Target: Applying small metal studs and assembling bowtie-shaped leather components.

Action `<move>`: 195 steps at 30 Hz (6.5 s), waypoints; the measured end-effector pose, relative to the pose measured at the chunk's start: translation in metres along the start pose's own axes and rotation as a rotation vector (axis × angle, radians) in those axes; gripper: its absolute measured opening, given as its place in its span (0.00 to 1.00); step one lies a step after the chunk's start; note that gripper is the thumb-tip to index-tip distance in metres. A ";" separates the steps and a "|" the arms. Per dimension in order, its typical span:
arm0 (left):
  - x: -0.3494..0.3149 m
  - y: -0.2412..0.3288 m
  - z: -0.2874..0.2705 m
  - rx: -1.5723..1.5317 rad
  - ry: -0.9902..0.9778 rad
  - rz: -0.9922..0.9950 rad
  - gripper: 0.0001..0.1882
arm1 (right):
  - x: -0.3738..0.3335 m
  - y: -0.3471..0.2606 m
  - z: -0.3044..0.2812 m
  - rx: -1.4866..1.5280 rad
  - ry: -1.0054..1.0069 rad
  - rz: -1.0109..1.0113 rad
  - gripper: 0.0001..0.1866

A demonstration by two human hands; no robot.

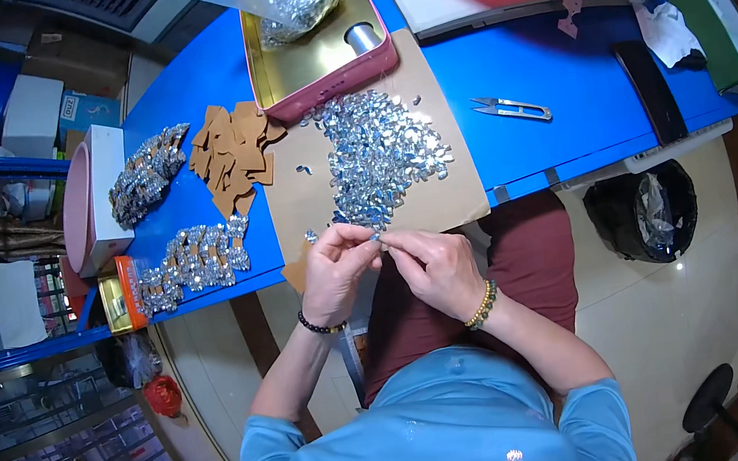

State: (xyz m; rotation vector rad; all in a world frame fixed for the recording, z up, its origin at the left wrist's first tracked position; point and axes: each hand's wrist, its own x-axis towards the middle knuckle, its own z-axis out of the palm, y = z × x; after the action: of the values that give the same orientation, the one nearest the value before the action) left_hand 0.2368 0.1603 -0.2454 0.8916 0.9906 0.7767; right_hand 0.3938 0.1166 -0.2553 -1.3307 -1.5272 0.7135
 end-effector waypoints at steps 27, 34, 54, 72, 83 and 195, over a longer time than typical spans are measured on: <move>-0.008 -0.008 0.004 0.031 0.003 -0.015 0.07 | -0.005 0.001 0.001 0.167 -0.082 0.217 0.04; -0.014 -0.013 0.007 0.223 -0.033 0.067 0.03 | -0.005 -0.003 -0.004 0.392 -0.155 0.442 0.03; 0.006 -0.011 -0.032 1.333 0.316 0.612 0.05 | -0.009 0.000 0.004 0.281 -0.187 0.313 0.04; 0.006 0.001 -0.028 0.824 0.101 0.337 0.04 | -0.008 0.006 0.009 0.100 -0.096 0.098 0.06; -0.008 0.004 -0.013 0.094 -0.018 0.008 0.04 | 0.001 -0.002 0.011 0.046 -0.067 0.014 0.05; -0.009 0.007 -0.013 -0.044 -0.035 -0.111 0.06 | -0.001 -0.008 0.015 0.233 -0.027 0.187 0.05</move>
State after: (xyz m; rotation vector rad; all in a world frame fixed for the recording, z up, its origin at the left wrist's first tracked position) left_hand 0.2208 0.1587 -0.2393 0.8035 0.9800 0.6842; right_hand 0.3770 0.1162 -0.2540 -1.3000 -1.3059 0.9990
